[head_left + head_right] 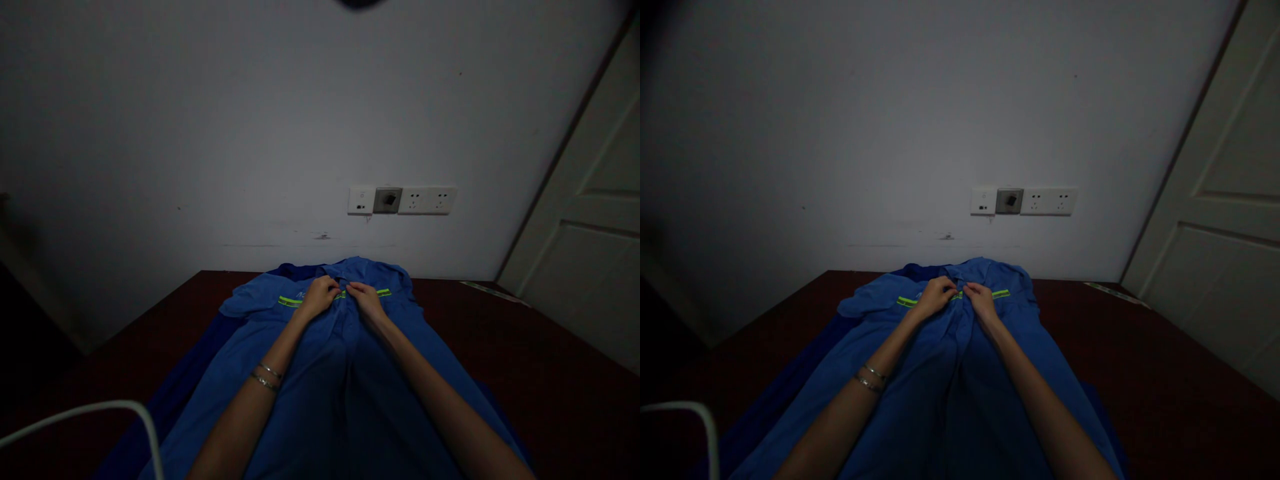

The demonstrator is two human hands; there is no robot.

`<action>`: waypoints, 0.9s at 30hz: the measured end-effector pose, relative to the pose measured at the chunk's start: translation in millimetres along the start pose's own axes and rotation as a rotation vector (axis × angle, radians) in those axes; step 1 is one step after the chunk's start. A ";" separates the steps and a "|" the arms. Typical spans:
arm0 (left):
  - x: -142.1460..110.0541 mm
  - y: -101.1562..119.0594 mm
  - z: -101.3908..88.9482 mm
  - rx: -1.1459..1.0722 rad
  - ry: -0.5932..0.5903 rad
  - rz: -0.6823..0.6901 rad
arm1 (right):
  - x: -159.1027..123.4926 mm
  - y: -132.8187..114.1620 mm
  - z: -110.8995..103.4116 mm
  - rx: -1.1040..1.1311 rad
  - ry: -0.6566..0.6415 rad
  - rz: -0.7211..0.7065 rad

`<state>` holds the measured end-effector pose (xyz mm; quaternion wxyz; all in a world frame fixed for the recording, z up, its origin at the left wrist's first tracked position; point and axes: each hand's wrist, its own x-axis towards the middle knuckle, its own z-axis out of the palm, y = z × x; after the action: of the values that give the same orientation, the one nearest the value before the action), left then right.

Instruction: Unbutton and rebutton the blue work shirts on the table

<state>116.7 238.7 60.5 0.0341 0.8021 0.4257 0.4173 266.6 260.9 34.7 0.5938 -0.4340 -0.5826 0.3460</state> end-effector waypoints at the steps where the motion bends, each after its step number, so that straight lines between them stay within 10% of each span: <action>1: 0.1 0.0 0.5 -0.001 0.004 -0.013 | 0.5 2.1 0.5 0.030 -0.001 0.015; 27: 2.1 0.2 6.8 0.004 0.058 -0.081 | -15.6 -15.5 3.3 -0.050 0.055 -0.112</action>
<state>122.2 242.2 57.5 0.0371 0.7717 0.4597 0.4379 260.6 241.1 42.7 0.6168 -0.4249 -0.5979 0.2855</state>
